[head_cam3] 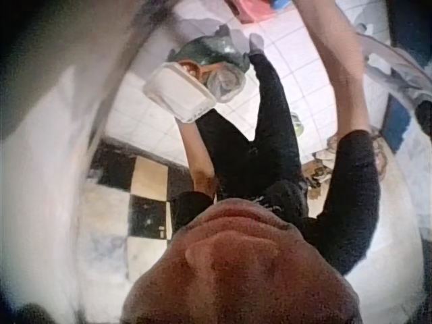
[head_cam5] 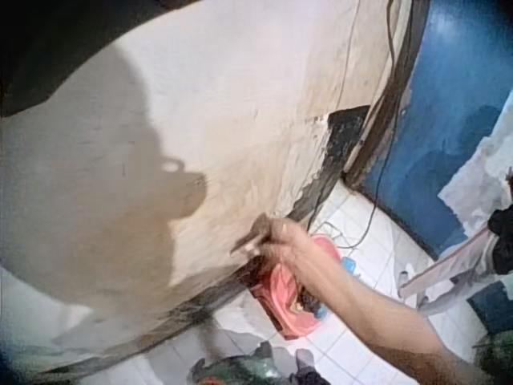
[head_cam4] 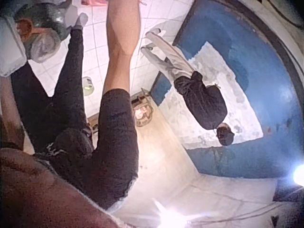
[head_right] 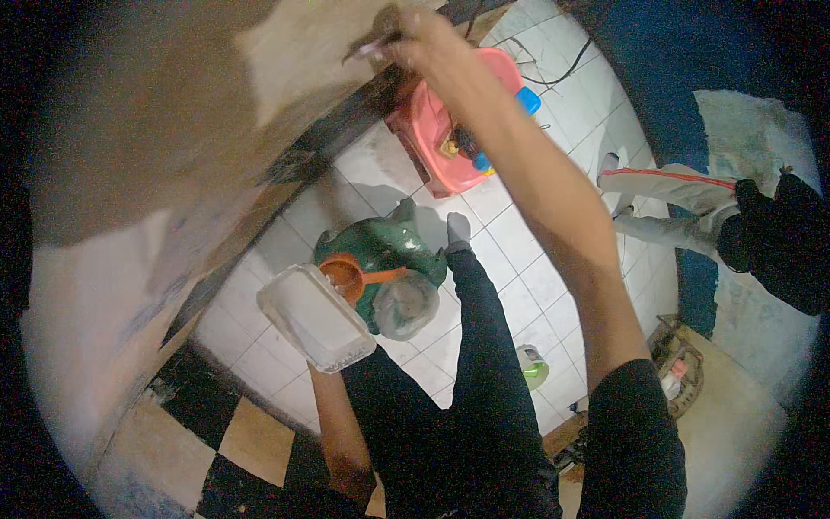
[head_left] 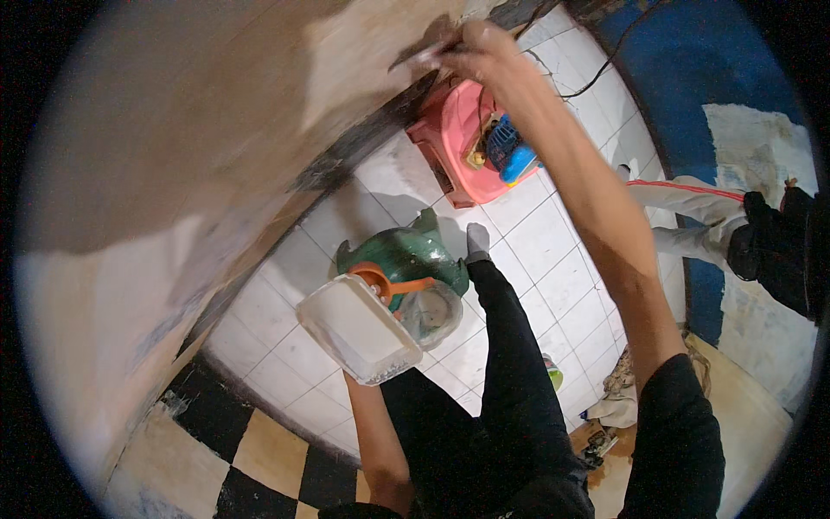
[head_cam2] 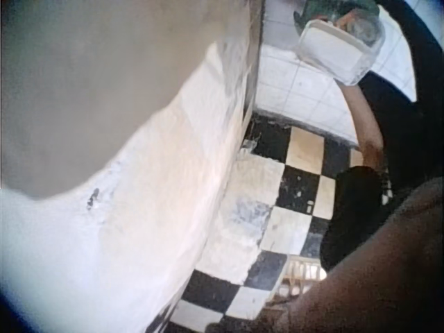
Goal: The person applies wall filler to a wall using a putty knife, taking filler from a plastic container and spreading it over imperfections and gaps in the wall surface.
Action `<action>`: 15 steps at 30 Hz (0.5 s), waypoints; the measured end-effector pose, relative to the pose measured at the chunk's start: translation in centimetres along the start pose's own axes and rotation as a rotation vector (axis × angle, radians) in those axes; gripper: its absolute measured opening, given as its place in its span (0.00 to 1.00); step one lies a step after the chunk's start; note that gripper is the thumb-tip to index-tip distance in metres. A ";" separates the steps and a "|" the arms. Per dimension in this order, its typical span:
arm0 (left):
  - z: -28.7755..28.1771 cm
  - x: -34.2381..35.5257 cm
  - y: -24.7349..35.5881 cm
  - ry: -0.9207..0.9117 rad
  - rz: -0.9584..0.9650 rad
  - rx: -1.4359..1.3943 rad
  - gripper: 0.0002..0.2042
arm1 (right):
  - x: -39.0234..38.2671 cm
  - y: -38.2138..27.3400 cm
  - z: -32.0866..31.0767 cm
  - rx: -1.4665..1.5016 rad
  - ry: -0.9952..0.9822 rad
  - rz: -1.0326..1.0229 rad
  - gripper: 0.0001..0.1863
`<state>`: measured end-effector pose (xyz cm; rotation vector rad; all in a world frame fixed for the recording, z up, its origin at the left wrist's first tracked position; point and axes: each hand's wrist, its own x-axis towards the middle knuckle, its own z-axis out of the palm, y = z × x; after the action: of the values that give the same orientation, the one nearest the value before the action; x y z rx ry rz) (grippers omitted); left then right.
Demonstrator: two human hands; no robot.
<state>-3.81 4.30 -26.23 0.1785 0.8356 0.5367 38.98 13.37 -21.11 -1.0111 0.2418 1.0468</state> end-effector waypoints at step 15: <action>-2.7 0.3 -1.1 -0.135 -0.050 -0.250 0.32 | 6.2 3.3 -5.0 0.105 -0.045 -0.073 0.10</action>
<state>-5.28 3.40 -28.63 -0.0349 0.6338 0.5706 40.96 13.57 -29.49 -0.8943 0.2193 0.9801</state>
